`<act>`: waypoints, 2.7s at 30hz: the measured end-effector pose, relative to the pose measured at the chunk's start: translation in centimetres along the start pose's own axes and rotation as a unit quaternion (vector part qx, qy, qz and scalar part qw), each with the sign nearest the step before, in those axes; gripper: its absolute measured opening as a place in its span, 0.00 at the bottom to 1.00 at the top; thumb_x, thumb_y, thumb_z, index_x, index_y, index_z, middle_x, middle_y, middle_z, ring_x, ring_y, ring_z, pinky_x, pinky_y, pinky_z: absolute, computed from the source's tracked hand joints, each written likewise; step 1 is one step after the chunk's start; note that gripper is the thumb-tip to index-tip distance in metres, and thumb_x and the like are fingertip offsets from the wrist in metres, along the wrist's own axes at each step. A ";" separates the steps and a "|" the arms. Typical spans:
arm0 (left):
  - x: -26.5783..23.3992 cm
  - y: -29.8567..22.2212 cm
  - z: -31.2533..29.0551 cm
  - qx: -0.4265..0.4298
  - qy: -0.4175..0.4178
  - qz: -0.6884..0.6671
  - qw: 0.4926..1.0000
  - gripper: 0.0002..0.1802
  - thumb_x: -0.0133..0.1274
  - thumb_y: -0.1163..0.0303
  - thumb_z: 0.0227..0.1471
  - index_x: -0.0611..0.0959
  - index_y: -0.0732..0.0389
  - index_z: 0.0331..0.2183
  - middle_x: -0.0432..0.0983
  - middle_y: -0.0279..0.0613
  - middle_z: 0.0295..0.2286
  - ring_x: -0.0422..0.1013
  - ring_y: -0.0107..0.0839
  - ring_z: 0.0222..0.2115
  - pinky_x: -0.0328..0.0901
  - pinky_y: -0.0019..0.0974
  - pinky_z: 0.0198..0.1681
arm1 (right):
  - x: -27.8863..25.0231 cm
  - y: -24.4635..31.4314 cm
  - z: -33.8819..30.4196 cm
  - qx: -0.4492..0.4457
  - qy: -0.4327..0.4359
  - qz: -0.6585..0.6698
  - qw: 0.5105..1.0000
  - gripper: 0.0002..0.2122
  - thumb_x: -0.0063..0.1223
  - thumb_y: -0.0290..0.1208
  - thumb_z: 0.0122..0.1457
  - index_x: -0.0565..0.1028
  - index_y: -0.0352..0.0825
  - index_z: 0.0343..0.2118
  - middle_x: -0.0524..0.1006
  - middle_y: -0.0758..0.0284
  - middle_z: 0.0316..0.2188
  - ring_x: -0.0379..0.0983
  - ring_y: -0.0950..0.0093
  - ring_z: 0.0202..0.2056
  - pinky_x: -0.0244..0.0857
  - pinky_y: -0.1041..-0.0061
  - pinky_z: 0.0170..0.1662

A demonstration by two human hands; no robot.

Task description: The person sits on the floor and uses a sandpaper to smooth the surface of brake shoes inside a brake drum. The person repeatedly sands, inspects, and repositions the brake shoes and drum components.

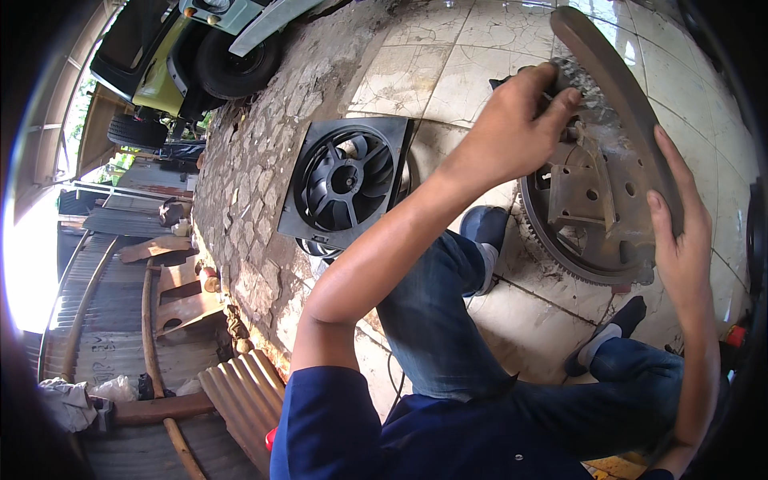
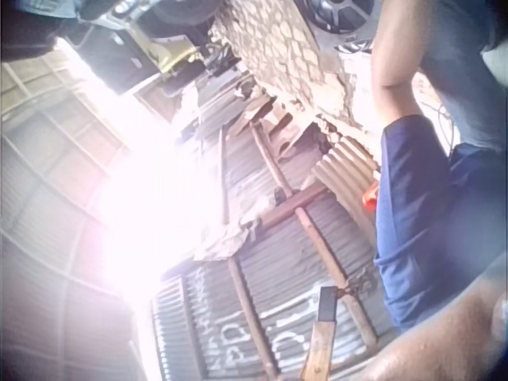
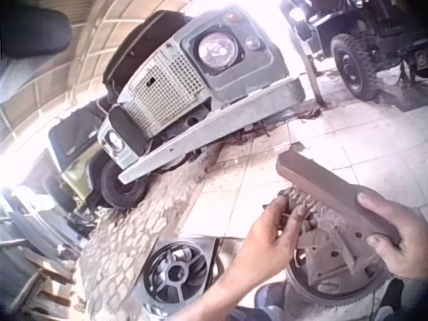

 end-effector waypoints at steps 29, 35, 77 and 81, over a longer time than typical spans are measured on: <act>-5.7 5.1 -5.2 -0.106 -0.242 -0.058 0.963 0.13 0.46 0.66 0.64 0.76 0.67 0.33 0.72 0.35 0.20 0.67 0.21 0.21 0.62 0.28 0.25 | 6.8 3.2 3.4 -0.006 0.089 0.132 0.987 0.25 0.52 0.26 0.61 0.65 0.52 0.61 0.78 0.56 0.45 0.78 0.58 0.39 0.70 0.65 0.40; -3.8 5.3 -5.2 -0.116 -0.166 0.036 0.979 0.15 0.48 0.64 0.63 0.78 0.68 0.33 0.75 0.35 0.23 0.68 0.20 0.22 0.62 0.26 0.26 | 6.8 1.8 3.8 0.033 0.106 0.130 0.985 0.25 0.52 0.30 0.62 0.64 0.53 0.62 0.79 0.56 0.40 0.78 0.59 0.34 0.69 0.65 0.38; -1.2 5.6 -4.4 -0.091 -0.067 0.025 0.993 0.12 0.48 0.68 0.63 0.79 0.67 0.34 0.76 0.36 0.24 0.69 0.20 0.25 0.64 0.26 0.30 | 6.9 0.6 3.4 0.001 0.087 0.079 0.993 0.23 0.46 0.37 0.65 0.62 0.42 0.62 0.79 0.56 0.26 0.80 0.60 0.28 0.76 0.62 0.33; -2.7 5.4 -3.9 -0.135 -0.131 -0.014 0.982 0.12 0.47 0.66 0.63 0.78 0.66 0.34 0.75 0.36 0.24 0.70 0.21 0.25 0.63 0.26 0.31 | 7.2 0.7 3.1 0.012 0.090 0.110 0.990 0.22 0.46 0.36 0.65 0.64 0.42 0.61 0.80 0.55 0.28 0.79 0.58 0.30 0.75 0.58 0.37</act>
Point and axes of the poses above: each hand's wrist, its own z-axis towards the middle knuckle, its own x-axis out of the palm, y = z × x, the point moved 5 cm from there along z, towards the middle knuckle
